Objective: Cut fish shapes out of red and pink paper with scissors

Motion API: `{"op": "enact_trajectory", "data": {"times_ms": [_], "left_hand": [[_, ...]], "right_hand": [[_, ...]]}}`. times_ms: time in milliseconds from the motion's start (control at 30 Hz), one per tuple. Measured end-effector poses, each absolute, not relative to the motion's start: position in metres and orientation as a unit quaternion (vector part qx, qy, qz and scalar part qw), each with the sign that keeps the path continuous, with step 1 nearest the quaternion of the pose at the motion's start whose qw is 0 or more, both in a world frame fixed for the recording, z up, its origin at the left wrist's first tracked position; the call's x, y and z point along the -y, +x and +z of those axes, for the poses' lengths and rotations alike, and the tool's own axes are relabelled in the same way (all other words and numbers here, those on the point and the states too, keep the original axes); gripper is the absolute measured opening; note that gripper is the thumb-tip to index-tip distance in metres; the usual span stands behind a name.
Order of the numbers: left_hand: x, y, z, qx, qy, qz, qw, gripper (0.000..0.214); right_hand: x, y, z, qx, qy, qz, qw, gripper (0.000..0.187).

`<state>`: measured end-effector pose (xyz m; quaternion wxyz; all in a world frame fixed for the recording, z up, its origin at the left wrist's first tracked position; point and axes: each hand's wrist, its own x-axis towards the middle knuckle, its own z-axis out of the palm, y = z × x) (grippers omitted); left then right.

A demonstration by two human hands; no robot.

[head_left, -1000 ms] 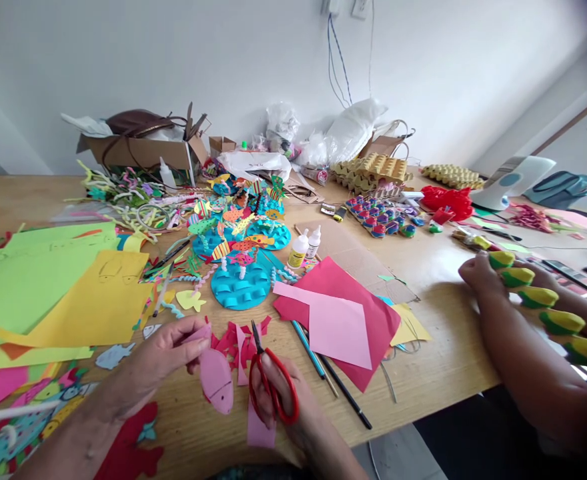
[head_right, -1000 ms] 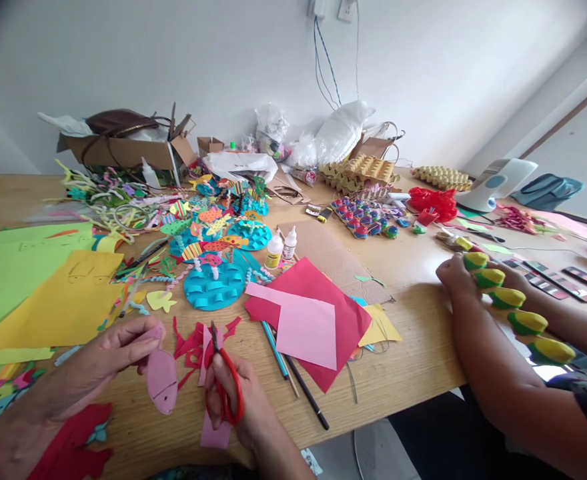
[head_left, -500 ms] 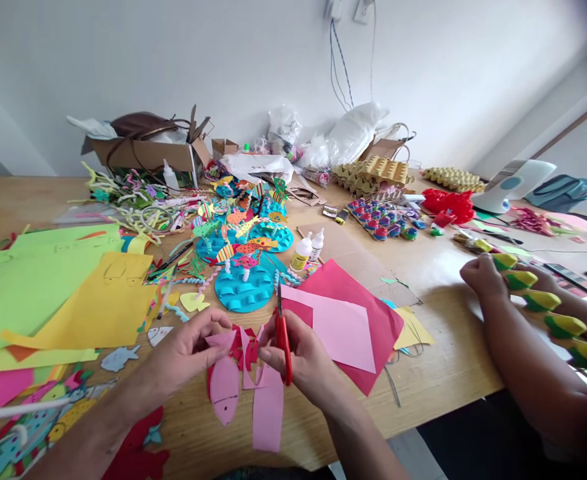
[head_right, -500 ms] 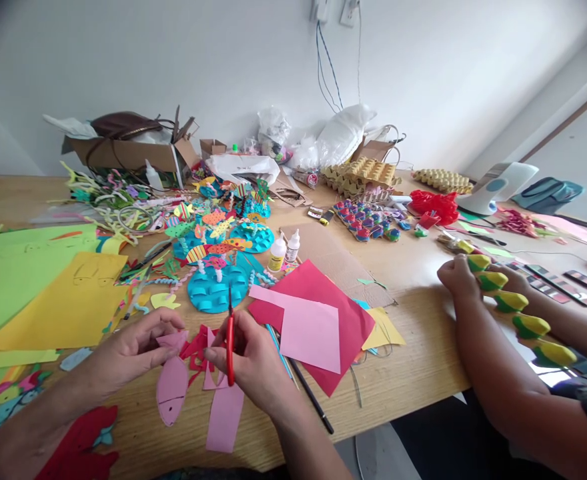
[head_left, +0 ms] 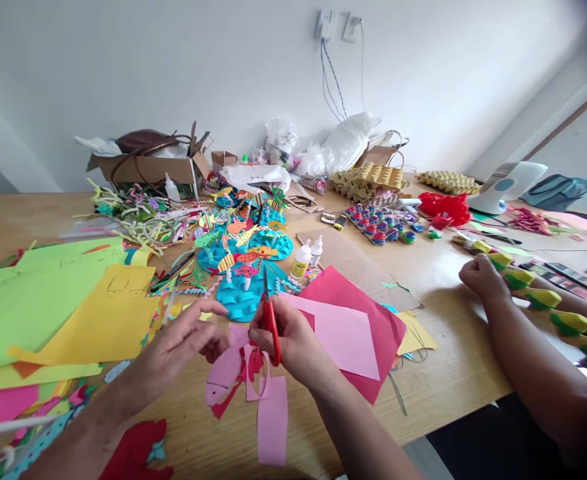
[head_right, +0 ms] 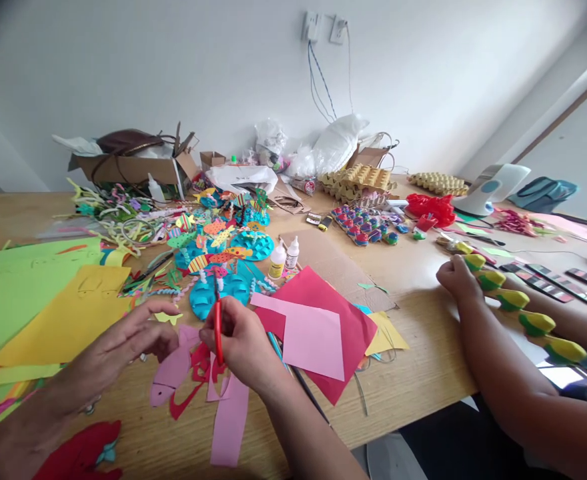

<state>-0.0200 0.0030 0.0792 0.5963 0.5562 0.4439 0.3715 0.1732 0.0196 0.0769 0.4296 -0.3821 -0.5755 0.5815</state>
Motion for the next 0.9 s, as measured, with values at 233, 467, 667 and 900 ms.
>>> {"op": "enact_trajectory", "data": {"times_ms": [233, 467, 667, 900], "left_hand": [[0.002, -0.015, 0.053, -0.458, 0.37, 0.467, 0.66, 0.019], [0.003, 0.013, 0.059, -0.478, 0.43, 0.538, 0.545, 0.019], [-0.003, 0.016, 0.076, -0.519, 0.453, 0.569, 0.448, 0.022], [-0.002, 0.015, 0.074, -0.498, 0.49, 0.562, 0.442, 0.019]], "right_hand": [[-0.022, 0.159, 0.074, 0.367, -0.349, 0.625, 0.594, 0.019], [-0.02, 0.135, 0.066, 0.346, -0.342, 0.62, 0.615, 0.017], [-0.015, 0.133, 0.067, 0.37, -0.342, 0.651, 0.569, 0.021], [-0.011, 0.132, 0.071, 0.383, -0.348, 0.66, 0.545, 0.026]]}}
